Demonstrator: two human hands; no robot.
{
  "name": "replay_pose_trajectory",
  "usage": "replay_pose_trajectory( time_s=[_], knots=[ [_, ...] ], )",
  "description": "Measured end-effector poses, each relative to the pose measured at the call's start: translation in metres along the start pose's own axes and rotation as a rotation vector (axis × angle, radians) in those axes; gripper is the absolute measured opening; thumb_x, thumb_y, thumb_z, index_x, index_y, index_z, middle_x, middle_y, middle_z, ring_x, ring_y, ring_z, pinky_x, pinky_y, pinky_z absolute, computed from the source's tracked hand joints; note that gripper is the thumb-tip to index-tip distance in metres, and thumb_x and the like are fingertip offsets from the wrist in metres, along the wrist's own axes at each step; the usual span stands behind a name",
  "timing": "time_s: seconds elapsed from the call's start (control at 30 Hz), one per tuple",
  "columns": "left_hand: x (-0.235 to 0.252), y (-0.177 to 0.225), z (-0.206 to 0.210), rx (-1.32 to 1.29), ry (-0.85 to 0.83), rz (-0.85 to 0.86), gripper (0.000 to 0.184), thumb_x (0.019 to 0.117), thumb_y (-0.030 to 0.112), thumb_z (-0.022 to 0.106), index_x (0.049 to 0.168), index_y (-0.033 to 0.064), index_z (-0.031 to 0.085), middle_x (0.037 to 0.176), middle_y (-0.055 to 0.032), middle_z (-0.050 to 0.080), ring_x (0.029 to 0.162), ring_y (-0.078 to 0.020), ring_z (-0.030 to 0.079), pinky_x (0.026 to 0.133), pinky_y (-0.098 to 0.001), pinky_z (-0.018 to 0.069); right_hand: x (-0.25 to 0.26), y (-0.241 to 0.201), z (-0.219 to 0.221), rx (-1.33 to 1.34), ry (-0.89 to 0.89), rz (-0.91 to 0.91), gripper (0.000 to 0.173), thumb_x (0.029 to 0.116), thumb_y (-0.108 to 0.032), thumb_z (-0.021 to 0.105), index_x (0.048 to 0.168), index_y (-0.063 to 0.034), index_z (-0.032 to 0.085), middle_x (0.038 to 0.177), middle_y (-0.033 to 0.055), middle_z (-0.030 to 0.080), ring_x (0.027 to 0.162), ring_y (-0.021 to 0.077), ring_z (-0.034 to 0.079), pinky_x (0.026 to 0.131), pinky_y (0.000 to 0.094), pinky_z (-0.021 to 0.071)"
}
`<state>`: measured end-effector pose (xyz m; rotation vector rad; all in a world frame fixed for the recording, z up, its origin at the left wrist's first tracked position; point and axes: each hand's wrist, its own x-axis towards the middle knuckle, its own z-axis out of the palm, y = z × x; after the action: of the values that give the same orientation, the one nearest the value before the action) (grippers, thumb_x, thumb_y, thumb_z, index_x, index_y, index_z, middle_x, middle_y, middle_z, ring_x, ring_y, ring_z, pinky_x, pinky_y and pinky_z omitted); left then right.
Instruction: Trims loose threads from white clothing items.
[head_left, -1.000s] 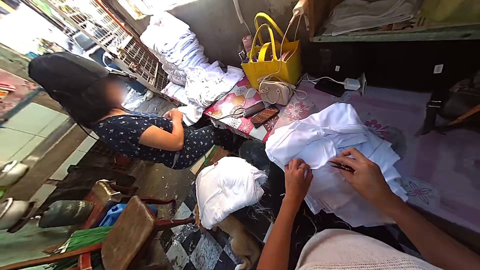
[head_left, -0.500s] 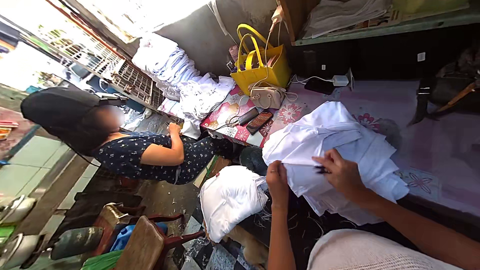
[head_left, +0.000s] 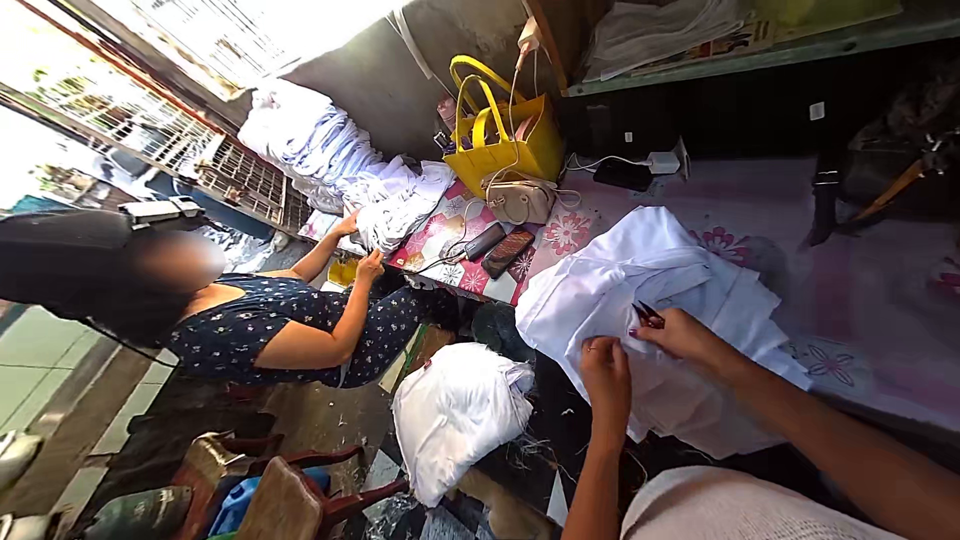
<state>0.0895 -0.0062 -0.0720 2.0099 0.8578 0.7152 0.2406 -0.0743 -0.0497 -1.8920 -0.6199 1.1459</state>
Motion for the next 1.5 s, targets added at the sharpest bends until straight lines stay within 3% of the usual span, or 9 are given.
replay_pose_trajectory(
  time_s=[0.13, 0.33, 0.77, 0.97, 1.13, 1.23, 1.33, 1.4, 1.5],
  knots=[
    [-0.001, -0.003, 0.013, 0.028, 0.099, 0.018, 0.012, 0.0857, 0.002, 0.076, 0.091, -0.0084, 0.073, 0.094, -0.0224, 0.068, 0.085, -0.0256, 0.069, 0.079, -0.0356, 0.0592, -0.003, 0.007, 0.001, 0.084, -0.013, -0.033, 0.017, 0.0978, -0.012, 0.068, 0.089, 0.0009, 0.062, 0.068, -0.0003, 0.046, 0.056, 0.0067, 0.041, 0.056, 0.0259, 0.0378],
    [-0.002, -0.008, -0.007, -0.194, -0.016, -0.133, 0.007, 0.0884, -0.001, 0.071, 0.088, -0.0074, 0.072, 0.100, -0.0174, 0.069, 0.085, -0.0126, 0.070, 0.078, -0.0245, 0.0598, -0.005, 0.014, -0.001, 0.222, -0.035, -0.010, 0.011, 0.0983, -0.009, 0.067, 0.092, -0.0007, 0.062, 0.066, -0.0027, 0.048, 0.052, 0.0032, 0.040, 0.051, 0.0212, 0.0357],
    [-0.004, -0.006, 0.006, -0.240, 0.021, -0.123, 0.014, 0.0854, 0.002, 0.076, 0.095, -0.0084, 0.073, 0.109, -0.0207, 0.067, 0.095, -0.0145, 0.069, 0.083, -0.0240, 0.0588, -0.007, 0.017, -0.001, 0.186, -0.054, -0.068, 0.013, 0.0983, -0.010, 0.067, 0.090, -0.0012, 0.064, 0.065, -0.0041, 0.047, 0.052, 0.0022, 0.040, 0.051, 0.0206, 0.0347],
    [-0.003, -0.010, 0.008, -0.420, 0.069, -0.219, 0.002, 0.0845, -0.006, 0.070, 0.085, -0.0079, 0.071, 0.105, -0.0155, 0.067, 0.092, -0.0094, 0.066, 0.080, -0.0204, 0.0572, -0.008, 0.022, -0.002, 0.132, -0.039, -0.104, 0.011, 0.0979, -0.012, 0.068, 0.094, -0.0008, 0.067, 0.067, -0.0036, 0.050, 0.055, 0.0021, 0.041, 0.054, 0.0215, 0.0364],
    [-0.005, -0.010, 0.011, -0.371, 0.070, -0.161, 0.010, 0.0872, -0.003, 0.071, 0.094, -0.0095, 0.071, 0.109, -0.0189, 0.067, 0.096, -0.0125, 0.069, 0.084, -0.0230, 0.0591, -0.008, 0.024, 0.000, 0.065, -0.014, -0.138, 0.012, 0.0974, -0.013, 0.069, 0.095, -0.0005, 0.068, 0.069, -0.0021, 0.052, 0.057, 0.0029, 0.043, 0.057, 0.0229, 0.0384],
    [-0.004, -0.013, 0.013, -0.258, 0.082, -0.108, 0.006, 0.0860, -0.003, 0.071, 0.088, -0.0078, 0.073, 0.106, -0.0195, 0.068, 0.093, -0.0125, 0.068, 0.082, -0.0223, 0.0574, -0.012, 0.023, -0.002, 0.029, -0.021, -0.151, 0.024, 0.1050, -0.019, 0.058, 0.104, 0.0033, 0.067, 0.073, 0.0023, 0.054, 0.060, 0.0071, 0.046, 0.060, 0.0273, 0.0417],
    [-0.005, -0.014, 0.010, -0.359, 0.065, -0.173, 0.006, 0.0863, -0.003, 0.068, 0.086, -0.0088, 0.069, 0.108, -0.0174, 0.066, 0.095, -0.0096, 0.066, 0.082, -0.0203, 0.0563, -0.025, 0.011, -0.014, 0.152, -0.080, -0.099, 0.047, 0.1127, -0.037, 0.033, 0.113, -0.0012, 0.064, 0.067, -0.0024, 0.050, 0.051, 0.0058, 0.044, 0.049, 0.0240, 0.0399],
    [-0.008, -0.012, 0.008, -0.453, 0.063, -0.228, 0.006, 0.0870, -0.003, 0.065, 0.086, -0.0084, 0.067, 0.109, -0.0153, 0.065, 0.094, -0.0085, 0.065, 0.081, -0.0202, 0.0560, -0.035, 0.003, -0.021, 0.281, -0.183, -0.038, 0.054, 0.1124, -0.044, 0.023, 0.107, -0.0083, 0.063, 0.061, -0.0080, 0.043, 0.045, 0.0024, 0.036, 0.043, 0.0194, 0.0317],
    [-0.010, -0.009, 0.004, -0.557, 0.059, -0.274, 0.005, 0.0886, -0.003, 0.063, 0.087, -0.0065, 0.065, 0.110, -0.0124, 0.064, 0.094, -0.0071, 0.063, 0.081, -0.0202, 0.0551, -0.039, -0.001, -0.026, 0.294, -0.385, 0.037, 0.048, 0.1127, -0.042, 0.026, 0.098, -0.0122, 0.061, 0.057, -0.0098, 0.037, 0.043, 0.0014, 0.031, 0.042, 0.0182, 0.0274]
  ],
)
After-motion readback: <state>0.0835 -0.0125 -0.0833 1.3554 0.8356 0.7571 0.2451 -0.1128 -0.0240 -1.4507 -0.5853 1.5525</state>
